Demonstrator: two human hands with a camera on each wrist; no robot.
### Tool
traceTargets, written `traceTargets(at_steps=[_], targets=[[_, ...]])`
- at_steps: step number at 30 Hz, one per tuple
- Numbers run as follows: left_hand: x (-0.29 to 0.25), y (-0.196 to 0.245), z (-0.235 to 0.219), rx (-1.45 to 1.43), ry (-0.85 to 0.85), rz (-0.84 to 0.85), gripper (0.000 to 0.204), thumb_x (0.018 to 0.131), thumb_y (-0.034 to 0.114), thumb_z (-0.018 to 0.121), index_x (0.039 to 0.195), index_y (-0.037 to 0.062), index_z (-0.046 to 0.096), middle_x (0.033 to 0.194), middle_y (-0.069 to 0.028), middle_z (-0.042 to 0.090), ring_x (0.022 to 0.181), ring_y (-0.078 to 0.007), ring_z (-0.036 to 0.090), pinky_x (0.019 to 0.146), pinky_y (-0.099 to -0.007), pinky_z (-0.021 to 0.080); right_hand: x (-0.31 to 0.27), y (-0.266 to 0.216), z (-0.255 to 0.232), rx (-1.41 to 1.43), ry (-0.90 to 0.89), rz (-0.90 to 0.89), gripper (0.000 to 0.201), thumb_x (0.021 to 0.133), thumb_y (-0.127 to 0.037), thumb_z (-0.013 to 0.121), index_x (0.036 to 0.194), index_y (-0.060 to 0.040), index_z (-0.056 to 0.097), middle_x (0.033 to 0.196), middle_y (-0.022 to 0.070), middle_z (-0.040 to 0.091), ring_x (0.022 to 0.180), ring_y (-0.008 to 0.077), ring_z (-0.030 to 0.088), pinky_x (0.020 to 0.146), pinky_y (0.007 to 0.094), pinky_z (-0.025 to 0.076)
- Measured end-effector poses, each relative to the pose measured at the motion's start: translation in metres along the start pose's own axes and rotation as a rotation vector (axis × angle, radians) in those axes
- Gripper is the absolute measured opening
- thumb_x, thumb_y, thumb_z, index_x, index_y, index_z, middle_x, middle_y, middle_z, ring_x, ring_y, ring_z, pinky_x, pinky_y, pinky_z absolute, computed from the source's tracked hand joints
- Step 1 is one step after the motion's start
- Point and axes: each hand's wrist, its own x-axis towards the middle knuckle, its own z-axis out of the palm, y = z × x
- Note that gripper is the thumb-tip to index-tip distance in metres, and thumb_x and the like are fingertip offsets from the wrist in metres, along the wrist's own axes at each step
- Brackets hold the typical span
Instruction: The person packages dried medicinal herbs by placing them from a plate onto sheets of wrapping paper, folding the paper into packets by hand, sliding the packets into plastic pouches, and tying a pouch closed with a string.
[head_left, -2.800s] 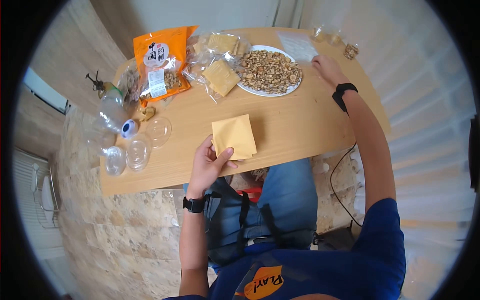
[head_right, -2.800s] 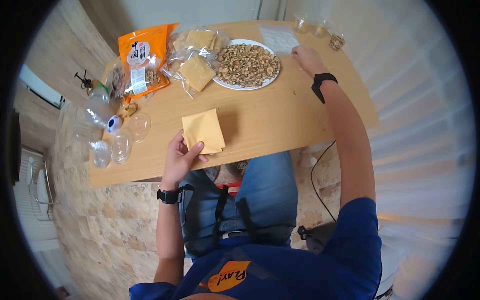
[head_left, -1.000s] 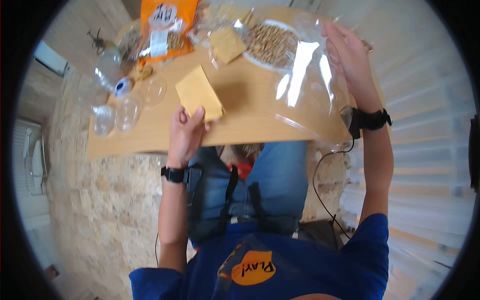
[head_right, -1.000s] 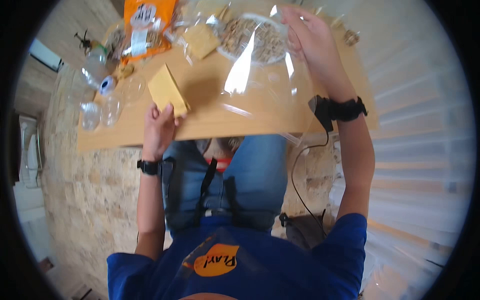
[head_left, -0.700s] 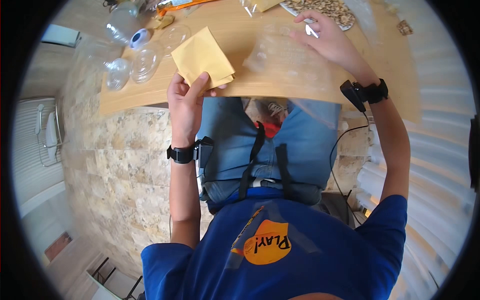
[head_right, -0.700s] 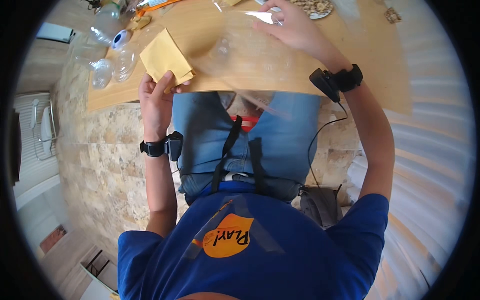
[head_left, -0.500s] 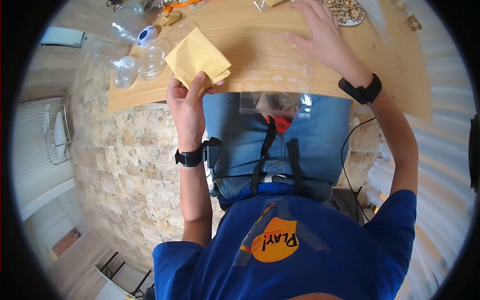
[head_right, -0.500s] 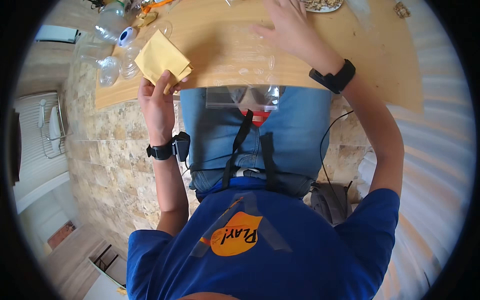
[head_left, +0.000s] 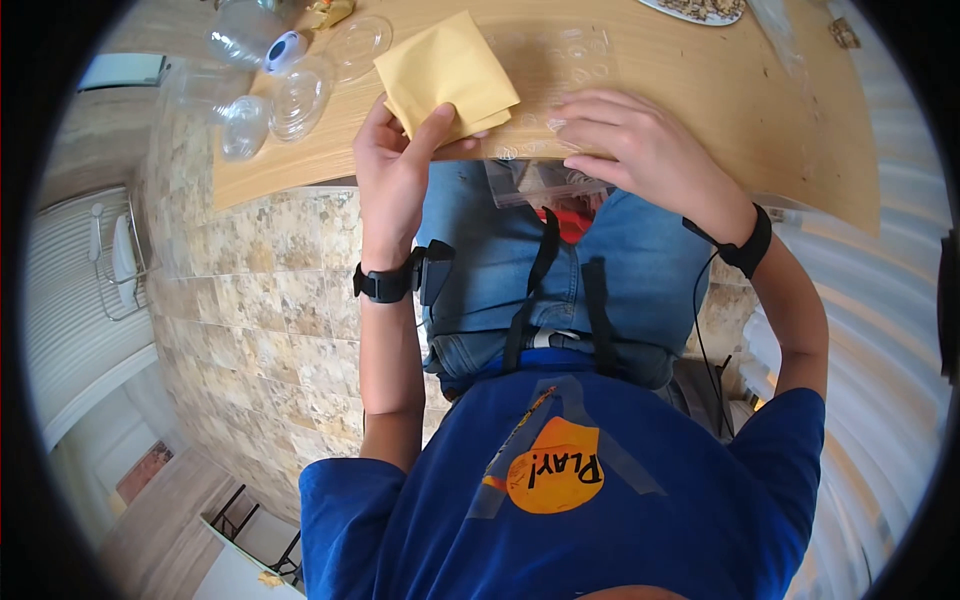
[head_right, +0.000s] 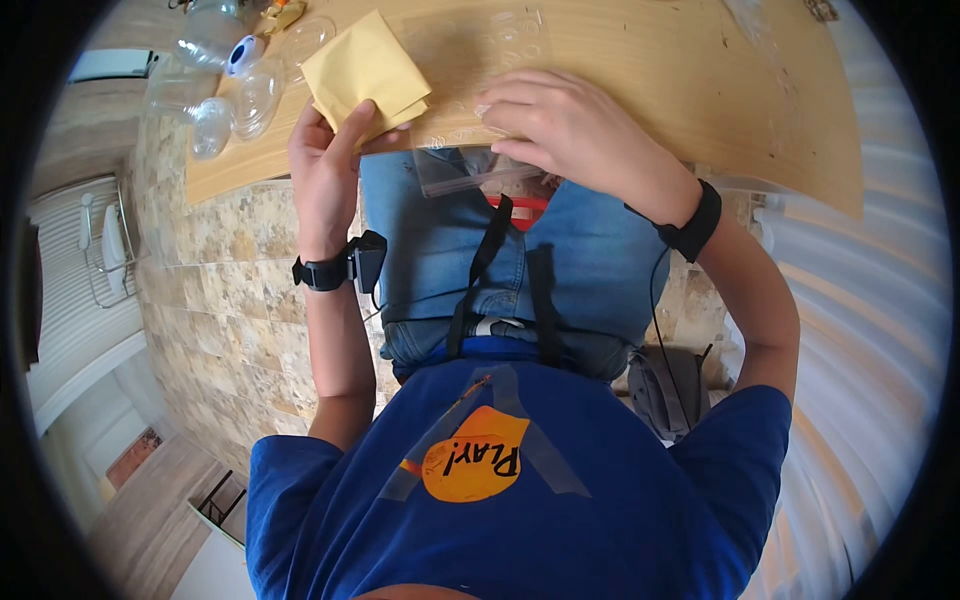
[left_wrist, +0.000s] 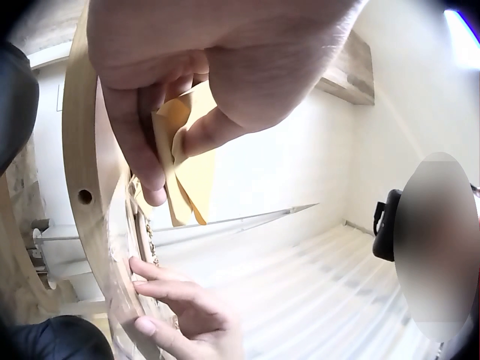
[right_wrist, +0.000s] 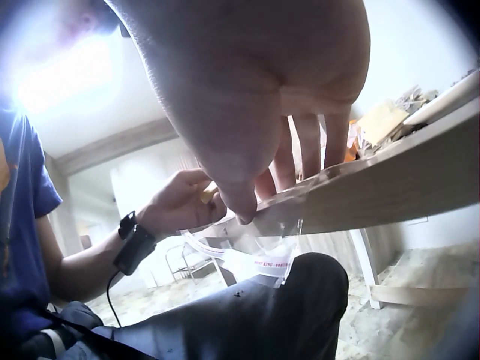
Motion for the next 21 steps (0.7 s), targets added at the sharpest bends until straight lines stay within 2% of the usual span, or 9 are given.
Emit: traceTargets(at_steps=[4,6,8,11,13,16,21], targets=[[0.016,-0.002,0.014,-0.023,-0.042,-0.025,0.028,0.100,0.003,0.066,0.125,-0.0086,0.061,0.113,-0.0154,0.074,0.096,-0.0220,0.076,0.080,-0.0320,0.066,0.002,-0.013,-0.004,-0.046,-0.013,0.031,0.032,0.087,-0.019,0.078,0.115,-0.0041,0.072,0.131,0.0060,0.070,0.130,0.0287,0.061,0.108,0.0411,0.051],[0.027,-0.009,0.016,-0.034,-0.062,-0.034,0.028,0.100,0.004,0.066,0.125,-0.0088,0.061,0.113,-0.0149,0.074,0.097,-0.0207,0.075,0.081,-0.0314,0.065,0.002,-0.014,-0.004,-0.100,-0.002,-0.011,0.031,0.088,-0.019,0.078,0.115,-0.0038,0.072,0.129,0.0057,0.071,0.130,0.0282,0.061,0.108,0.0405,0.051],[0.038,-0.020,0.015,0.145,-0.115,-0.005,0.028,0.100,0.004,0.067,0.124,-0.0088,0.062,0.114,-0.0139,0.074,0.099,-0.0176,0.073,0.084,-0.0301,0.065,0.002,-0.014,-0.003,-0.151,0.007,-0.053,0.030,0.088,-0.019,0.078,0.114,-0.0035,0.072,0.128,0.0053,0.071,0.130,0.0278,0.062,0.108,0.0399,0.052],[0.041,-0.020,0.019,0.107,-0.110,-0.062,0.028,0.100,0.005,0.068,0.123,-0.0088,0.062,0.113,-0.0130,0.074,0.098,-0.0159,0.073,0.086,-0.0296,0.064,-0.003,-0.011,-0.001,-0.122,0.030,-0.047,0.026,0.089,-0.016,0.078,0.111,-0.0028,0.073,0.125,0.0060,0.072,0.127,0.0273,0.064,0.104,0.0389,0.055],[0.039,-0.018,0.020,0.107,-0.096,-0.060,0.028,0.100,0.005,0.068,0.124,-0.0087,0.062,0.113,-0.0126,0.074,0.098,-0.0158,0.073,0.087,-0.0299,0.064,-0.007,-0.010,0.002,-0.090,0.088,-0.060,0.022,0.087,-0.016,0.077,0.106,-0.0046,0.072,0.121,0.0062,0.073,0.117,0.0270,0.068,0.096,0.0387,0.059],[0.038,-0.021,0.019,0.093,-0.077,-0.050,0.028,0.100,0.005,0.068,0.124,-0.0085,0.062,0.112,-0.0122,0.074,0.098,-0.0155,0.073,0.087,-0.0301,0.064,-0.006,-0.010,-0.001,-0.047,0.124,-0.049,0.016,0.088,-0.015,0.076,0.099,-0.0039,0.072,0.117,0.0075,0.073,0.111,0.0286,0.071,0.092,0.0394,0.060],[0.038,-0.018,0.016,0.044,-0.046,-0.048,0.029,0.100,0.005,0.069,0.125,-0.0074,0.063,0.112,-0.0130,0.075,0.098,-0.0154,0.073,0.087,-0.0298,0.063,0.004,-0.016,-0.010,-0.094,0.074,-0.048,0.012,0.087,-0.011,0.071,0.097,-0.0049,0.071,0.121,0.0080,0.070,0.113,0.0273,0.069,0.094,0.0380,0.058]])
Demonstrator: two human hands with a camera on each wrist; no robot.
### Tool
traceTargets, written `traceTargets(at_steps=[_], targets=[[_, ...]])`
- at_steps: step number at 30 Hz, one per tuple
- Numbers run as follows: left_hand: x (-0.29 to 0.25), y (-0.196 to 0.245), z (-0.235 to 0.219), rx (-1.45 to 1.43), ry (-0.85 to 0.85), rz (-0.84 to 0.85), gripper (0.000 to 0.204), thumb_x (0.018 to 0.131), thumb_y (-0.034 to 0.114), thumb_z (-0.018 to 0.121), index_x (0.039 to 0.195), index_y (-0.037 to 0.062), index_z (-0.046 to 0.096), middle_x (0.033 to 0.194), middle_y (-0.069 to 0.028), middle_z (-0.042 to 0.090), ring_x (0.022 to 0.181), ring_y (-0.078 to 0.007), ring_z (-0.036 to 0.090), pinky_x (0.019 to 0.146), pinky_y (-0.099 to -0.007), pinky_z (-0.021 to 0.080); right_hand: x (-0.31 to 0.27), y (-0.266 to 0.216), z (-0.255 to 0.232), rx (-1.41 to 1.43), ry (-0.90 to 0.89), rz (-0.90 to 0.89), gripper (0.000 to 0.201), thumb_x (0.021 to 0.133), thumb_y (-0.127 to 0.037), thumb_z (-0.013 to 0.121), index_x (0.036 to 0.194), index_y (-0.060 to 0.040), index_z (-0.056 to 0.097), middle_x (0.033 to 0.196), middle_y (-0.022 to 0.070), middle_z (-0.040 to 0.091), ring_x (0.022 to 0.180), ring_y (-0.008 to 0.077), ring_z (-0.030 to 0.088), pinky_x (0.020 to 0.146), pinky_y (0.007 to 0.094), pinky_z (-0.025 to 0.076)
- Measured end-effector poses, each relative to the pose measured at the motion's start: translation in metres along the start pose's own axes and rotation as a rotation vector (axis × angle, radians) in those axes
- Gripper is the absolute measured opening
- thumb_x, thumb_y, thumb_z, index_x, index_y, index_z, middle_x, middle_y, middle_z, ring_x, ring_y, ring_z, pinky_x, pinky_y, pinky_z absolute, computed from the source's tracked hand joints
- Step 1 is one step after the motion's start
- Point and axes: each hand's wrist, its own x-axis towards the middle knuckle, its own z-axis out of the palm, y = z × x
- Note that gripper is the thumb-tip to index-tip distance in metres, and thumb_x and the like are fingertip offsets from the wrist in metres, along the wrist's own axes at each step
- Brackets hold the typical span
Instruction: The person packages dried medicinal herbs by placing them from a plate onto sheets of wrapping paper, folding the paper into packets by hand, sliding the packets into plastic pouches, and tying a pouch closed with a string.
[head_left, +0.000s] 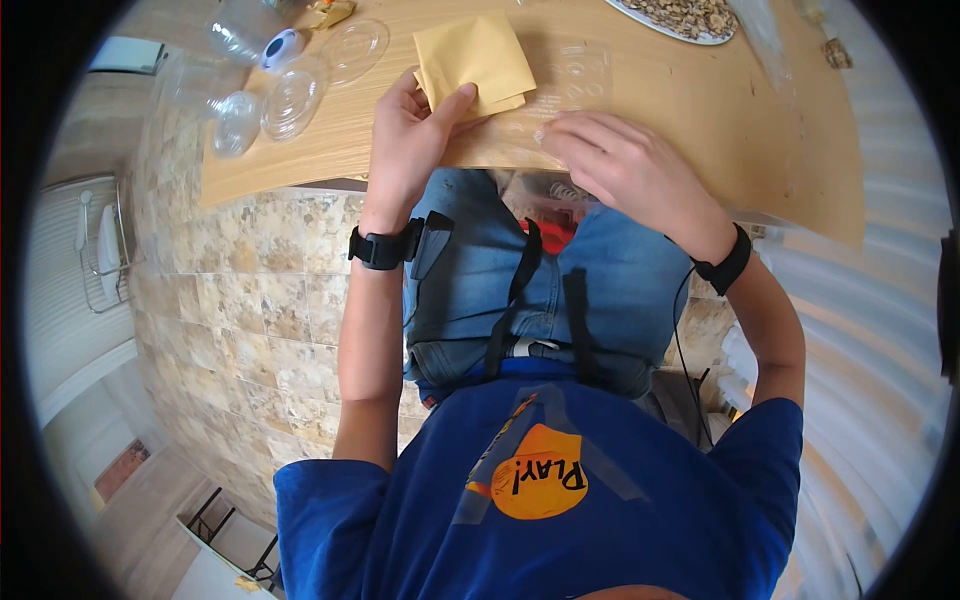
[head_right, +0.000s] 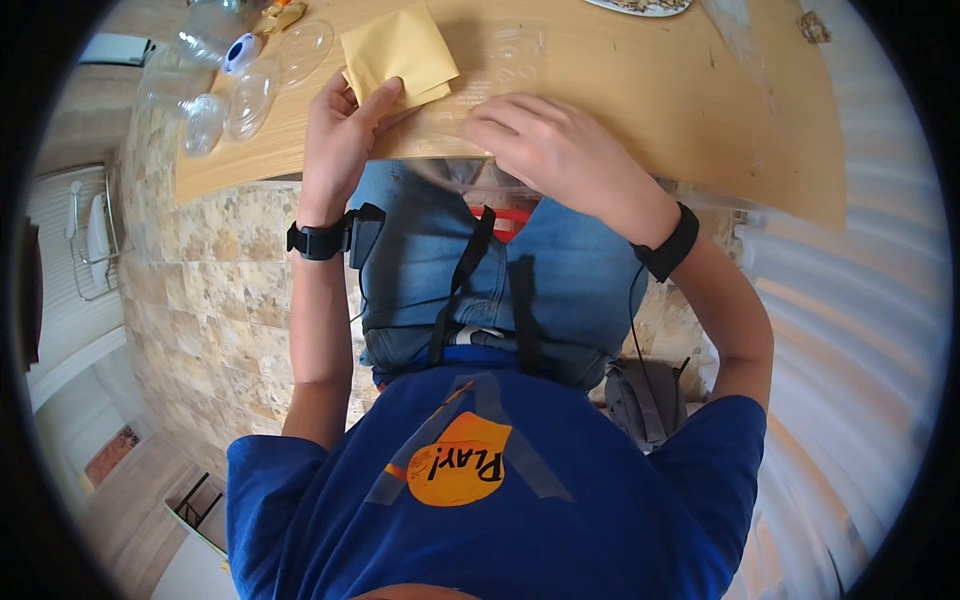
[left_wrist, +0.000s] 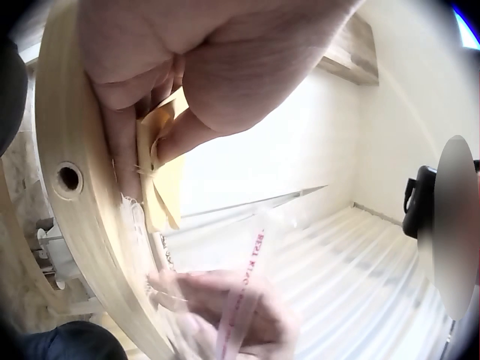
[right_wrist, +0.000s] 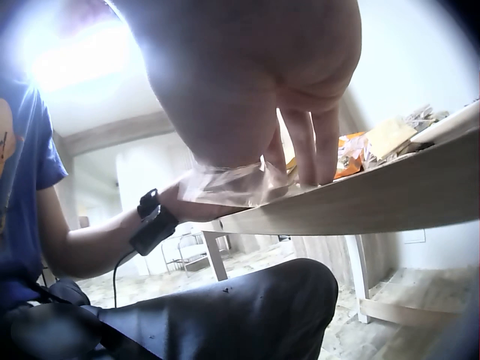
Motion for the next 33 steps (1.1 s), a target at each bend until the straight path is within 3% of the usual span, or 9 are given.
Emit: traceTargets(at_steps=[4,7,10,12,16,17,20,26,33], targets=[[-0.008,0.009,-0.008,0.052,0.081,0.067,0.033,0.099,0.008,0.071,0.128,-0.0058,0.063,0.115,-0.0126,0.074,0.101,-0.0151,0.073,0.085,-0.0290,0.061,-0.001,0.001,0.001,-0.080,-0.063,-0.104,0.022,0.080,-0.005,0.075,0.102,-0.0045,0.070,0.129,0.0086,0.068,0.120,0.0283,0.065,0.099,0.0401,0.055],[-0.026,0.027,-0.008,0.000,0.125,0.107,0.033,0.098,0.006,0.071,0.128,-0.0067,0.063,0.111,-0.0134,0.076,0.098,-0.0154,0.074,0.085,-0.0284,0.060,-0.001,0.001,0.001,-0.122,-0.053,-0.077,0.020,0.084,-0.009,0.066,0.103,-0.0075,0.069,0.122,0.0058,0.068,0.117,0.0220,0.065,0.098,0.0336,0.053],[-0.050,0.041,-0.006,0.001,0.112,0.123,0.033,0.098,0.005,0.070,0.127,-0.0080,0.062,0.111,-0.0142,0.075,0.098,-0.0165,0.074,0.086,-0.0293,0.060,0.001,0.004,0.003,-0.183,-0.020,-0.062,0.021,0.085,-0.009,0.065,0.105,-0.0060,0.069,0.120,0.0055,0.068,0.116,0.0218,0.064,0.096,0.0344,0.053],[-0.062,0.046,-0.003,0.117,-0.005,0.011,0.032,0.100,0.007,0.068,0.128,-0.0076,0.062,0.114,-0.0137,0.074,0.099,-0.0197,0.074,0.083,-0.0328,0.063,0.002,0.006,0.005,-0.217,-0.024,-0.051,0.021,0.085,-0.009,0.065,0.106,-0.0050,0.069,0.120,0.0055,0.068,0.116,0.0217,0.064,0.096,0.0347,0.052],[-0.067,0.039,0.001,0.077,-0.074,-0.127,0.028,0.101,0.009,0.066,0.122,-0.0095,0.061,0.102,-0.0165,0.076,0.083,-0.0205,0.076,0.071,-0.0301,0.063,0.003,0.010,0.012,-0.299,-0.003,-0.036,0.021,0.086,-0.009,0.067,0.107,-0.0034,0.070,0.122,0.0055,0.068,0.117,0.0220,0.063,0.096,0.0349,0.052],[-0.068,0.039,0.003,0.069,-0.068,-0.145,0.026,0.100,0.002,0.063,0.121,-0.0130,0.059,0.095,-0.0177,0.074,0.071,-0.0205,0.076,0.061,-0.0274,0.062,0.004,0.010,0.012,-0.300,-0.003,-0.037,0.021,0.086,-0.009,0.067,0.107,-0.0034,0.070,0.122,0.0055,0.068,0.117,0.0220,0.063,0.096,0.0349,0.052],[-0.073,0.039,0.002,0.196,-0.131,-0.268,0.023,0.101,0.007,0.065,0.116,-0.0105,0.061,0.087,-0.0145,0.074,0.065,-0.0182,0.073,0.058,-0.0278,0.059,0.005,0.010,0.011,-0.205,0.015,-0.014,0.024,0.087,-0.010,0.070,0.110,-0.0020,0.070,0.122,0.0063,0.068,0.116,0.0233,0.063,0.096,0.0360,0.052],[-0.073,0.035,0.007,0.267,-0.070,-0.307,0.020,0.101,0.006,0.066,0.109,-0.0110,0.062,0.080,-0.0129,0.072,0.058,-0.0159,0.070,0.051,-0.0260,0.056,0.009,0.006,0.006,-0.106,0.107,0.073,0.031,0.089,-0.008,0.071,0.118,0.0005,0.070,0.121,0.0080,0.069,0.112,0.0258,0.064,0.096,0.0383,0.054],[-0.068,0.040,0.021,0.185,-0.089,-0.281,0.020,0.101,0.009,0.067,0.106,-0.0103,0.064,0.075,-0.0111,0.071,0.055,-0.0149,0.068,0.049,-0.0252,0.053,0.017,-0.009,-0.004,-0.083,0.158,0.137,0.031,0.094,-0.017,0.071,0.119,0.0011,0.069,0.121,0.0086,0.069,0.105,0.0272,0.064,0.090,0.0375,0.055]])
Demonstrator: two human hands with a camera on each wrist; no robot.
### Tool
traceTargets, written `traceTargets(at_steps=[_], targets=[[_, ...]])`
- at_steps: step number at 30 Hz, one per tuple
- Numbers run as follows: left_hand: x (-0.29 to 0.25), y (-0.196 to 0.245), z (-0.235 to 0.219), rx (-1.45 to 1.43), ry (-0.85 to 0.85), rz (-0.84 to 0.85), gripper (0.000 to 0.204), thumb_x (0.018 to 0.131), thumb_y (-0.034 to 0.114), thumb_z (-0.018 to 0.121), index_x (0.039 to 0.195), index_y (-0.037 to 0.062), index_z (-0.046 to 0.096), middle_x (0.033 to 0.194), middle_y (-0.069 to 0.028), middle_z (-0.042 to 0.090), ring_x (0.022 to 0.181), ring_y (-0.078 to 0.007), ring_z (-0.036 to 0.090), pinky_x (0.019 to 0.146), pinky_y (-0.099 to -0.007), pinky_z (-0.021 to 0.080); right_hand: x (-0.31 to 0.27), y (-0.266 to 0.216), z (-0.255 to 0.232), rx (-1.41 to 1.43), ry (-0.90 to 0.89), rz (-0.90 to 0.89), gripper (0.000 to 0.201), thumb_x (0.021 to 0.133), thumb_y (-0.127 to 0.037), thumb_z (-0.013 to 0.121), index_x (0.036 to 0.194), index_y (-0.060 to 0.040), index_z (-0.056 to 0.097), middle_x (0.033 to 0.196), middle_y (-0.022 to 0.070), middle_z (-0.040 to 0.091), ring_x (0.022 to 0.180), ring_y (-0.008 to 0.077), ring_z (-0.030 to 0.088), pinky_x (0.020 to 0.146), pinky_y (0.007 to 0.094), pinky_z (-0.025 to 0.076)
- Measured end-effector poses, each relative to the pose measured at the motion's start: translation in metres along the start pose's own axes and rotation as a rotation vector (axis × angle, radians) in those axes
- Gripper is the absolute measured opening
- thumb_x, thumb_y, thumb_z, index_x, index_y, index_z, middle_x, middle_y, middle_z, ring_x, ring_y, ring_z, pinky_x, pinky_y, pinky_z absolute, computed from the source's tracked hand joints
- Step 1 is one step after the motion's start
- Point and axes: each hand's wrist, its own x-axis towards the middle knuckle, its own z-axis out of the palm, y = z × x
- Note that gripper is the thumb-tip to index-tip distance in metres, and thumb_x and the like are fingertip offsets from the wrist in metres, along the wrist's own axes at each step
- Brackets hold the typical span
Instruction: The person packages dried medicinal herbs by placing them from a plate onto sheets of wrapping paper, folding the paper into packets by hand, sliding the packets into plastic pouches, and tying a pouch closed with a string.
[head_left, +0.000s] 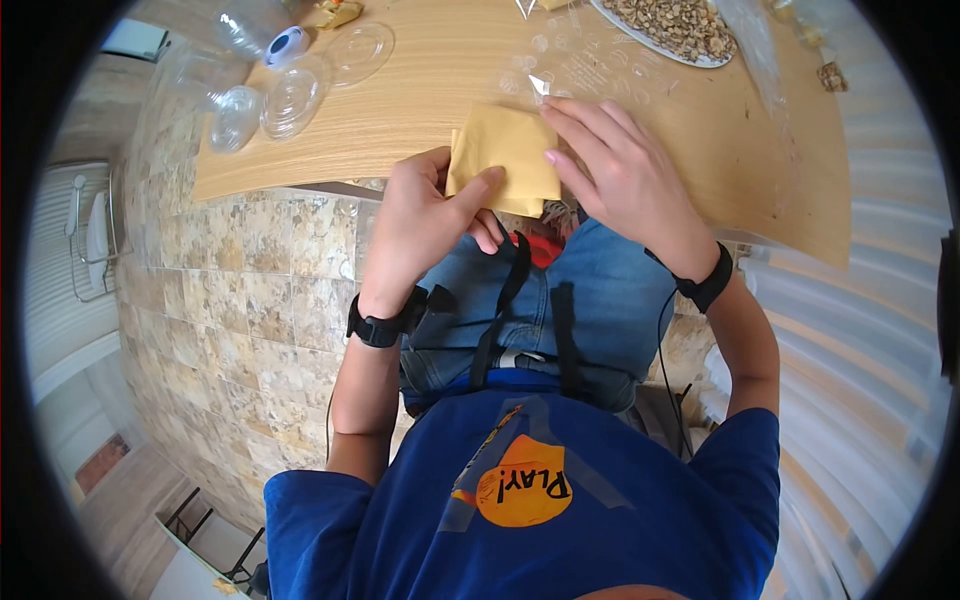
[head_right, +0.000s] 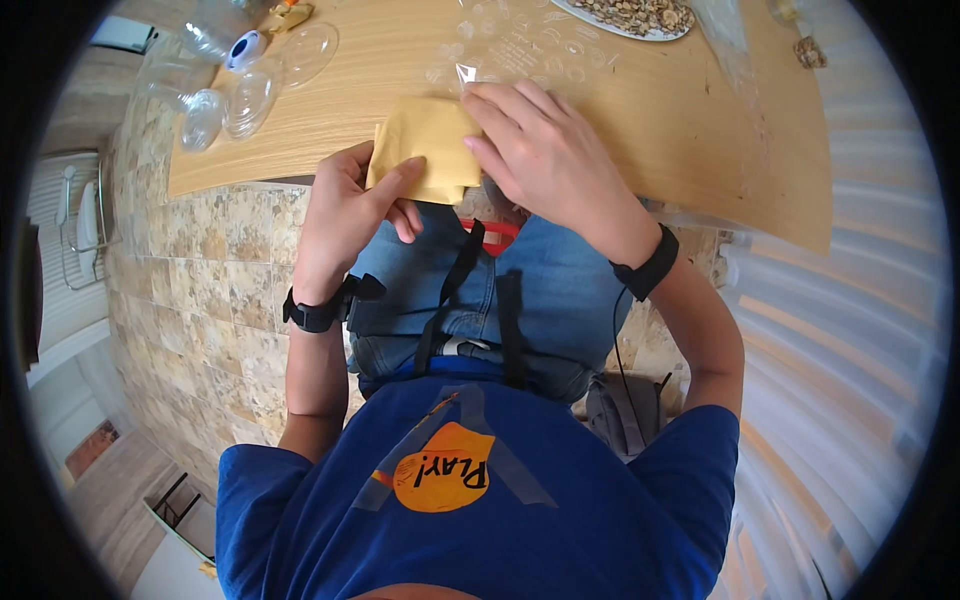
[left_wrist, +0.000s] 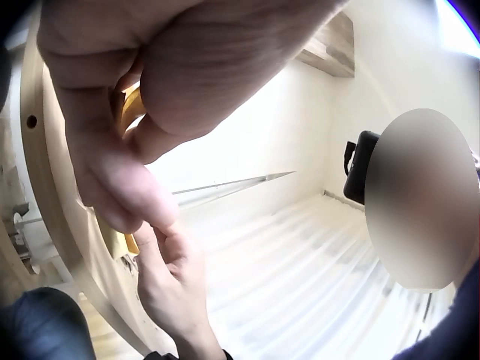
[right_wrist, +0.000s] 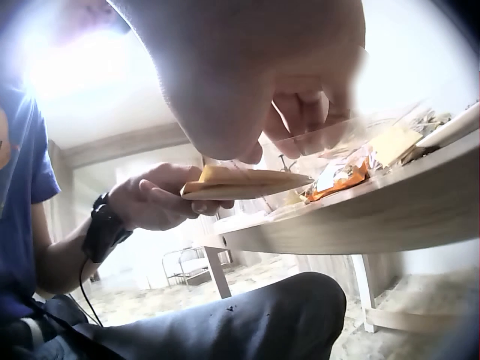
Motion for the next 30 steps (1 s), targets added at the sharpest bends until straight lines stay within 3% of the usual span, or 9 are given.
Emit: traceTargets(at_steps=[6,12,15,17,18,20,24,30], targets=[[0.004,0.004,0.005,-0.084,-0.107,-0.036,0.025,0.104,0.017,0.066,0.105,-0.0079,0.067,0.069,-0.0094,0.069,0.047,-0.0125,0.062,0.044,-0.0239,0.046,-0.001,-0.009,-0.008,-0.002,-0.083,-0.020,0.041,0.095,-0.032,0.073,0.118,0.0022,0.069,0.121,0.0093,0.068,0.107,0.0270,0.064,0.090,0.0363,0.056],[0.012,0.005,0.003,-0.037,-0.137,-0.225,0.031,0.107,0.024,0.063,0.116,-0.0058,0.067,0.066,-0.0075,0.066,0.043,-0.0109,0.054,0.042,-0.0234,0.043,-0.006,-0.014,-0.008,0.000,-0.149,-0.011,0.049,0.095,-0.040,0.073,0.117,0.0044,0.069,0.120,0.0106,0.068,0.110,0.0263,0.063,0.090,0.0370,0.056],[0.020,-0.016,0.009,-0.256,-0.141,-0.100,0.033,0.109,0.021,0.060,0.124,-0.0079,0.063,0.079,-0.0111,0.072,0.057,-0.0123,0.065,0.050,-0.0231,0.050,-0.006,-0.017,-0.011,0.004,-0.164,-0.037,0.050,0.093,-0.041,0.074,0.114,0.0043,0.069,0.120,0.0104,0.068,0.110,0.0261,0.063,0.091,0.0370,0.055],[0.019,-0.017,0.019,-0.392,-0.084,-0.006,0.032,0.110,0.017,0.058,0.128,-0.0091,0.061,0.099,-0.0148,0.074,0.079,-0.0163,0.074,0.066,-0.0238,0.059,-0.005,-0.018,-0.012,0.004,-0.177,-0.046,0.051,0.092,-0.042,0.074,0.113,0.0040,0.070,0.120,0.0100,0.069,0.111,0.0258,0.062,0.093,0.0367,0.055],[0.020,-0.021,0.019,-0.393,-0.084,-0.006,0.032,0.110,0.017,0.058,0.128,-0.0091,0.061,0.099,-0.0148,0.074,0.079,-0.0163,0.074,0.066,-0.0238,0.059,-0.004,-0.019,-0.012,-0.025,-0.165,-0.058,0.050,0.091,-0.042,0.075,0.112,0.0033,0.070,0.119,0.0093,0.069,0.111,0.0253,0.062,0.094,0.0365,0.053],[0.024,-0.030,0.017,-0.417,-0.113,0.039,0.031,0.109,0.014,0.058,0.129,-0.0096,0.061,0.111,-0.0164,0.074,0.094,-0.0203,0.075,0.082,-0.0265,0.061,-0.002,-0.019,-0.013,-0.054,-0.152,-0.071,0.049,0.090,-0.042,0.076,0.111,0.0026,0.070,0.119,0.0086,0.069,0.111,0.0247,0.061,0.096,0.0363,0.052],[0.024,-0.032,0.021,-0.478,-0.053,0.088,0.028,0.109,0.013,0.059,0.125,-0.0091,0.062,0.109,-0.0153,0.074,0.093,-0.0199,0.075,0.084,-0.0267,0.061,0.000,-0.021,-0.013,-0.029,-0.141,-0.106,0.048,0.089,-0.042,0.076,0.109,0.0012,0.071,0.118,0.0072,0.069,0.110,0.0224,0.060,0.095,0.0352,0.048],[0.030,-0.027,0.022,-0.222,-0.018,0.033,0.020,0.108,0.012,0.059,0.113,-0.0059,0.065,0.103,-0.0112,0.073,0.089,-0.0150,0.074,0.078,-0.0239,0.060,-0.001,-0.030,-0.009,0.033,-0.125,-0.135,0.046,0.089,-0.040,0.077,0.110,0.0005,0.072,0.119,0.0063,0.068,0.109,0.0209,0.060,0.092,0.0342,0.048]])
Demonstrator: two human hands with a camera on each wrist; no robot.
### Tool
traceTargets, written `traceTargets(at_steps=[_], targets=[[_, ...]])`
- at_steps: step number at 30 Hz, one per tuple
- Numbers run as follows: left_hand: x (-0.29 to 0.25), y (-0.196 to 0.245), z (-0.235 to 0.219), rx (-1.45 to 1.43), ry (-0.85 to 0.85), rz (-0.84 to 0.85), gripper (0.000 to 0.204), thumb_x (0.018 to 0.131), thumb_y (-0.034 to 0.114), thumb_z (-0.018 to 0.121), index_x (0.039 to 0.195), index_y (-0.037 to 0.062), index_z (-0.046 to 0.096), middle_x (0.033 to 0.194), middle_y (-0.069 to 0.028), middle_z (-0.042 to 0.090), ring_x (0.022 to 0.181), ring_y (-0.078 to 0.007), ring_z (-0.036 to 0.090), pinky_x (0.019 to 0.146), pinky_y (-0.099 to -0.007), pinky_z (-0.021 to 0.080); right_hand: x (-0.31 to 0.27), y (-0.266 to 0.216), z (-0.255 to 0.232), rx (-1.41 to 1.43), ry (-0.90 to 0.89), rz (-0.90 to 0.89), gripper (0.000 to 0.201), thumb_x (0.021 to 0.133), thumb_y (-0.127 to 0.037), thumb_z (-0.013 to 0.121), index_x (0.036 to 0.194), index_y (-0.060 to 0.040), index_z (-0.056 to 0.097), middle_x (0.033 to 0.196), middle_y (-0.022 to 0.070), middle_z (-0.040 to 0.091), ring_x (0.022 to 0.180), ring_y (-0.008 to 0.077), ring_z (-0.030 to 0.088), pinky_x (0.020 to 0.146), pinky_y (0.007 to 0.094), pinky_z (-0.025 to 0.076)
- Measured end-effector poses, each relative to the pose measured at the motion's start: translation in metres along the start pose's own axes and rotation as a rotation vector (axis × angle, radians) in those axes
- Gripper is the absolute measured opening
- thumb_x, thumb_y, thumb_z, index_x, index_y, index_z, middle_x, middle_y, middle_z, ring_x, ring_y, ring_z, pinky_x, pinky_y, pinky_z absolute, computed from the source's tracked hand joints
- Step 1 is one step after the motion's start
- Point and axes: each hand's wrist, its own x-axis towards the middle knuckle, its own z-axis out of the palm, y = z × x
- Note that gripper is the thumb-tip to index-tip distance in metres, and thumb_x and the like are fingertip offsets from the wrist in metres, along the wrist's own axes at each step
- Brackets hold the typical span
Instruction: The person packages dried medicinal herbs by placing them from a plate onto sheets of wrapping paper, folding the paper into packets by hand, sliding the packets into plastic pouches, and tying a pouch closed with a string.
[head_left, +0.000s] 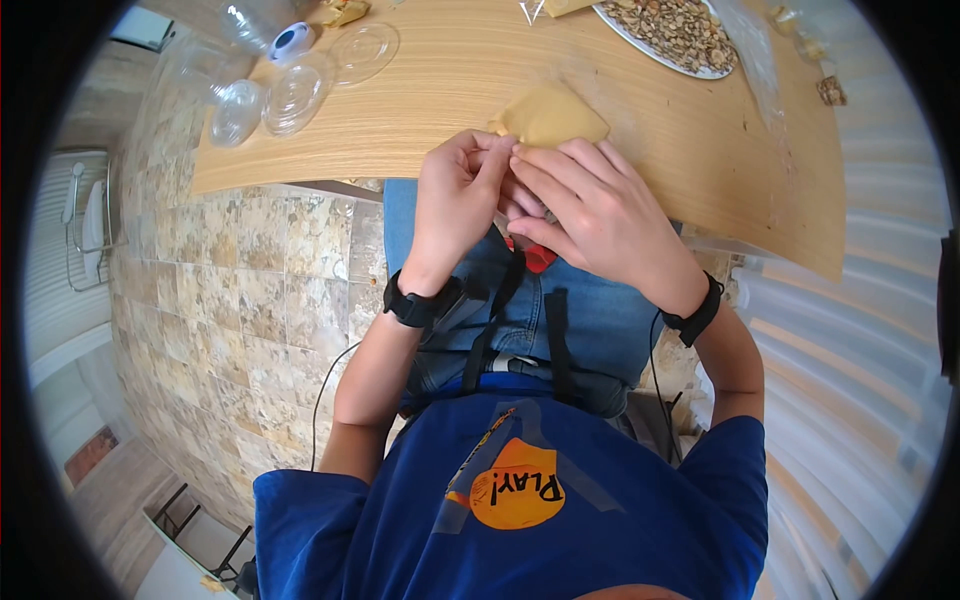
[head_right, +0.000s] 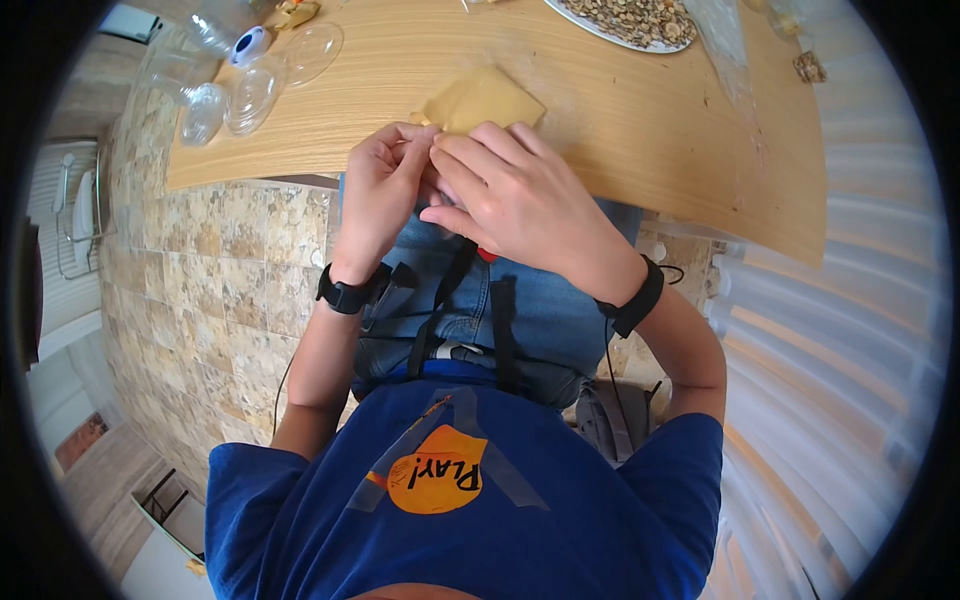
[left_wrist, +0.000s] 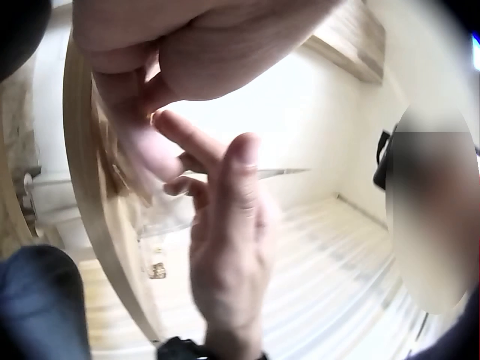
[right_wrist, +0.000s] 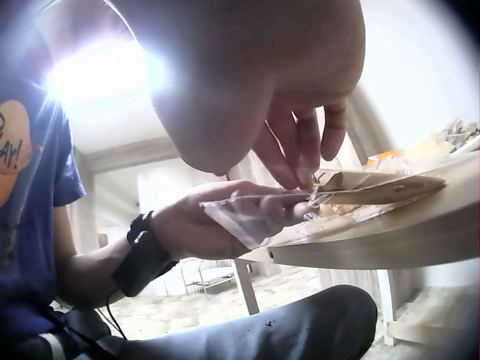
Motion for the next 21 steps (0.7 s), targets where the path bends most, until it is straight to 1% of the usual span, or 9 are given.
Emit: traceTargets(at_steps=[3,5,8,12,15,17,18,19,21], targets=[[0.004,-0.008,0.002,0.016,0.053,0.033,0.018,0.108,0.012,0.059,0.113,-0.0047,0.065,0.102,-0.0082,0.073,0.090,-0.0128,0.073,0.077,-0.0252,0.059,0.000,-0.002,0.000,0.011,0.011,-0.017,0.046,0.088,-0.038,0.078,0.112,0.0001,0.072,0.119,0.0061,0.068,0.109,0.0207,0.060,0.092,0.0341,0.047],[0.010,-0.021,-0.002,0.041,-0.001,0.181,0.023,0.109,0.010,0.055,0.125,-0.0058,0.063,0.114,-0.0102,0.072,0.103,-0.0157,0.072,0.087,-0.0292,0.059,0.000,-0.004,0.001,0.009,0.012,-0.027,0.046,0.087,-0.038,0.079,0.112,-0.0003,0.072,0.119,0.0061,0.068,0.109,0.0207,0.060,0.092,0.0340,0.047],[0.006,-0.011,0.001,-0.258,-0.153,0.088,0.032,0.110,0.007,0.051,0.138,-0.0071,0.057,0.128,-0.0129,0.068,0.118,-0.0195,0.068,0.100,-0.0320,0.056,0.001,-0.004,0.001,-0.003,0.031,-0.042,0.047,0.087,-0.038,0.080,0.114,-0.0002,0.071,0.120,0.0062,0.067,0.110,0.0205,0.060,0.092,0.0339,0.047],[-0.004,0.001,-0.004,-0.267,-0.205,0.085,0.038,0.111,0.006,0.047,0.146,-0.0072,0.050,0.139,-0.0168,0.063,0.127,-0.0228,0.064,0.108,-0.0321,0.052,0.002,-0.003,-0.002,-0.013,0.018,-0.018,0.046,0.088,-0.037,0.078,0.117,-0.0026,0.071,0.120,0.0055,0.067,0.110,0.0206,0.060,0.093,0.0339,0.047],[-0.021,0.014,-0.025,-0.042,-0.305,0.076,0.034,0.110,0.006,0.049,0.141,-0.0078,0.054,0.130,-0.0176,0.068,0.119,-0.0236,0.069,0.103,-0.0332,0.056,0.000,0.004,-0.001,-0.051,0.008,-0.018,0.044,0.089,-0.037,0.077,0.121,-0.0075,0.071,0.119,0.0044,0.067,0.110,0.0204,0.061,0.094,0.0345,0.048],[-0.035,0.021,-0.037,0.141,-0.166,0.102,0.025,0.109,0.005,0.052,0.128,-0.0081,0.061,0.113,-0.0153,0.073,0.101,-0.0195,0.074,0.091,-0.0310,0.061,-0.004,0.006,0.000,-0.071,-0.007,-0.015,0.043,0.090,-0.037,0.076,0.123,-0.0102,0.071,0.118,0.0038,0.067,0.110,0.0204,0.061,0.094,0.0349,0.049],[-0.040,0.021,-0.039,0.109,-0.021,0.182,0.018,0.107,0.009,0.058,0.112,-0.0071,0.065,0.093,-0.0131,0.075,0.078,-0.0163,0.074,0.070,-0.0268,0.060,-0.006,0.007,0.000,-0.022,-0.047,-0.017,0.042,0.090,-0.036,0.076,0.124,-0.0115,0.070,0.116,0.0035,0.068,0.108,0.0204,0.061,0.095,0.0354,0.049],[-0.045,0.025,-0.045,0.118,-0.020,0.167,0.018,0.107,0.009,0.058,0.112,-0.0071,0.065,0.093,-0.0131,0.075,0.078,-0.0163,0.074,0.070,-0.0268,0.060,-0.007,0.006,0.000,0.026,-0.084,-0.021,0.042,0.091,-0.036,0.075,0.125,-0.0129,0.070,0.115,0.0032,0.068,0.107,0.0205,0.062,0.096,0.0360,0.050],[-0.055,0.038,-0.064,0.378,0.224,0.065,0.022,0.106,0.015,0.063,0.101,-0.0057,0.067,0.078,-0.0096,0.072,0.063,-0.0119,0.068,0.056,-0.0238,0.051,-0.010,0.007,0.006,0.084,-0.089,0.010,0.042,0.092,-0.035,0.075,0.125,-0.0107,0.071,0.111,0.0043,0.070,0.105,0.0220,0.064,0.097,0.0366,0.050]])
